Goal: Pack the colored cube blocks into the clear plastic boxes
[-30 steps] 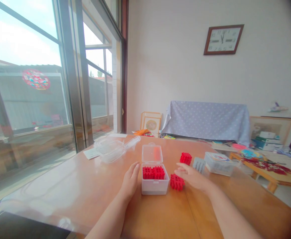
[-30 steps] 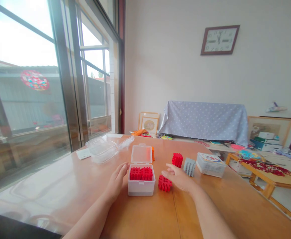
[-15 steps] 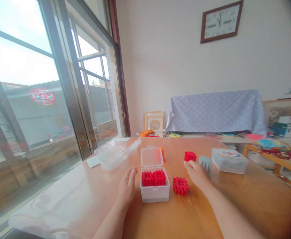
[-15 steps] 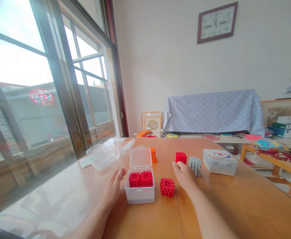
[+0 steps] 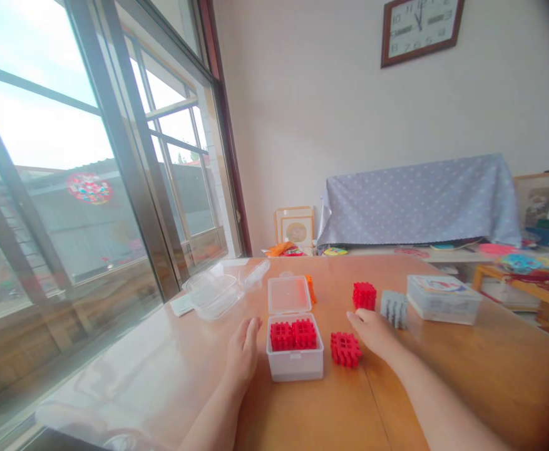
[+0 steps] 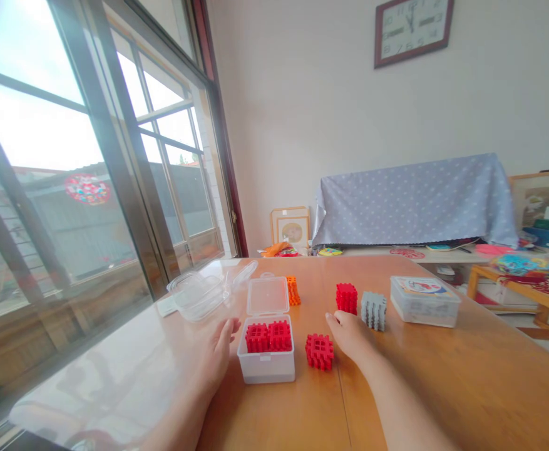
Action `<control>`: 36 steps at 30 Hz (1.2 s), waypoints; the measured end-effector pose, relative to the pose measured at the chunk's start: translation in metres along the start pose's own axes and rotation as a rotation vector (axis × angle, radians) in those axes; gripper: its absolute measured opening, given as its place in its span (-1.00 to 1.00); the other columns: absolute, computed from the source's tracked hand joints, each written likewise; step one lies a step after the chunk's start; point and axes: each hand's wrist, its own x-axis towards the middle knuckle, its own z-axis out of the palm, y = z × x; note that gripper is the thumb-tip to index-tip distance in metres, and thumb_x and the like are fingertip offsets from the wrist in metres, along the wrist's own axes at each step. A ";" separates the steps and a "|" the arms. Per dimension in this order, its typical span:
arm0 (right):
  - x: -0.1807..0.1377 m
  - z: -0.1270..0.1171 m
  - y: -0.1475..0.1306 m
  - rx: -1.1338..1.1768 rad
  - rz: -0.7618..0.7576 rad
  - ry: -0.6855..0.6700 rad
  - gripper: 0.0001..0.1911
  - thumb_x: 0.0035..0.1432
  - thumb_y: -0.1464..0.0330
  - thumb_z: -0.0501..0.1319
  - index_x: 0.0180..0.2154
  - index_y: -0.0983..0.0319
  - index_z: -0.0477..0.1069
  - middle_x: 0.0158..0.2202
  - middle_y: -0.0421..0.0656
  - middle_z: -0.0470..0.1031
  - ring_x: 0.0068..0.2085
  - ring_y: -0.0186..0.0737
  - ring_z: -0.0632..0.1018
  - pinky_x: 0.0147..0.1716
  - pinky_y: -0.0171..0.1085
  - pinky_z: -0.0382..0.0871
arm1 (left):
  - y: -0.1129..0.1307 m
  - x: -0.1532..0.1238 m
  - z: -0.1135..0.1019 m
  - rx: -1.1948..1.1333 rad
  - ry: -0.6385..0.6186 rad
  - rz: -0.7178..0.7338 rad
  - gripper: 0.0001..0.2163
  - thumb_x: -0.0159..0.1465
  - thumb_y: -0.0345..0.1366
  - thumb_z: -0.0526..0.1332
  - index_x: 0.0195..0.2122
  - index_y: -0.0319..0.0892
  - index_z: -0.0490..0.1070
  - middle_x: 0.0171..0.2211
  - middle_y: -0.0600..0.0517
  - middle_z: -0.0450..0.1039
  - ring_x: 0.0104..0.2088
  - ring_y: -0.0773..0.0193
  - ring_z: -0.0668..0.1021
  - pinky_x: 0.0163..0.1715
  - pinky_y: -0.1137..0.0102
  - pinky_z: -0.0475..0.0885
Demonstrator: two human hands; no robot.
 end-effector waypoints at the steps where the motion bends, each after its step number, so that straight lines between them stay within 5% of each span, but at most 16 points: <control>1: 0.000 0.000 0.001 -0.003 0.001 -0.003 -0.47 0.31 0.00 -0.08 -0.56 0.19 0.21 -0.59 -0.21 0.35 -0.49 -0.27 0.38 -0.47 -0.29 -0.05 | -0.001 0.000 0.001 -0.004 0.007 -0.008 -0.56 0.36 0.07 0.02 -0.15 -0.16 0.52 -0.14 -0.10 0.58 -0.06 0.04 0.57 -0.08 0.20 0.47; 36: -0.001 -0.008 -0.005 0.073 0.017 -0.101 -0.46 0.31 -0.01 -0.02 -0.58 0.19 0.24 -0.58 -0.17 0.38 -0.47 -0.23 0.40 -0.47 -0.29 -0.01 | -0.020 0.007 0.006 -0.002 0.106 -0.112 -0.45 0.28 0.20 0.05 -0.22 -0.25 0.51 -0.24 -0.17 0.59 -0.21 0.03 0.61 -0.20 0.17 0.45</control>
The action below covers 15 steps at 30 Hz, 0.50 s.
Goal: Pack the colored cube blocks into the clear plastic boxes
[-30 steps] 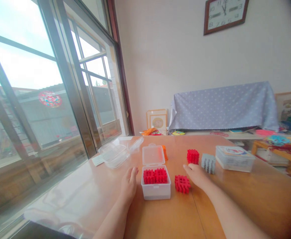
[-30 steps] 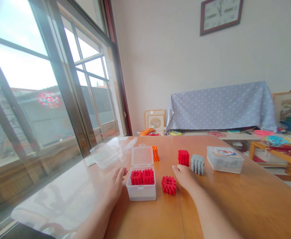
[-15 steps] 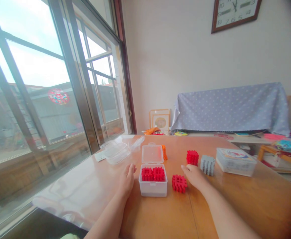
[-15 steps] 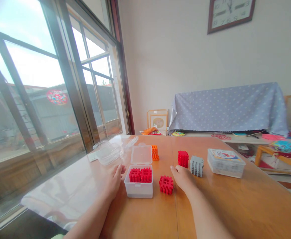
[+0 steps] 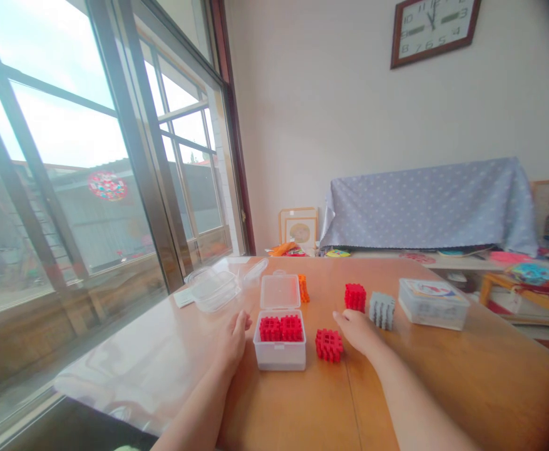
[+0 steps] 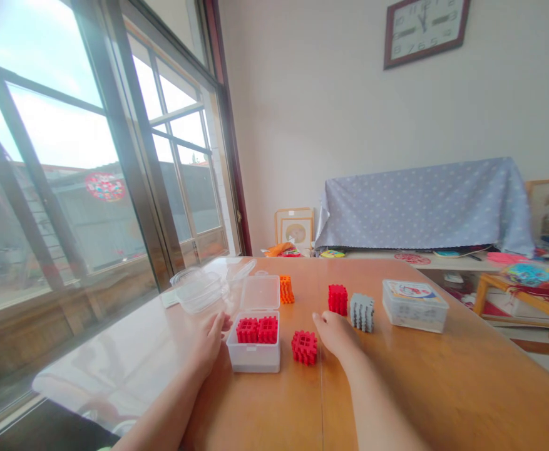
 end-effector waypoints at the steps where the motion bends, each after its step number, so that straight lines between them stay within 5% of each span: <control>1: 0.000 0.000 0.000 0.007 0.002 0.001 -0.46 0.31 -0.01 -0.02 -0.58 0.19 0.24 -0.58 -0.17 0.37 -0.47 -0.24 0.40 -0.47 -0.29 -0.02 | 0.001 0.000 0.000 -0.002 -0.005 0.002 -0.44 0.28 0.20 0.05 -0.22 -0.25 0.51 -0.24 -0.17 0.59 -0.21 0.03 0.61 -0.20 0.17 0.45; 8: -0.001 -0.002 0.000 0.096 0.029 -0.010 -0.49 0.29 0.00 0.04 -0.56 0.20 0.28 -0.57 -0.18 0.40 -0.45 -0.24 0.42 -0.48 -0.31 0.02 | 0.000 0.003 -0.001 -0.022 -0.013 -0.014 -0.41 0.25 0.24 0.07 -0.23 -0.26 0.52 -0.28 -0.16 0.59 -0.21 -0.02 0.61 -0.22 0.16 0.44; 15: -0.009 -0.008 -0.004 0.231 0.115 -0.188 -0.45 0.31 -0.08 -0.06 -0.43 0.20 0.36 -0.70 -0.22 0.36 -0.64 -0.28 0.38 -0.58 -0.33 0.12 | -0.001 0.004 -0.002 -0.030 -0.017 -0.018 -0.38 0.20 0.29 0.08 -0.21 -0.24 0.52 -0.28 -0.15 0.60 -0.18 -0.03 0.60 -0.22 0.17 0.45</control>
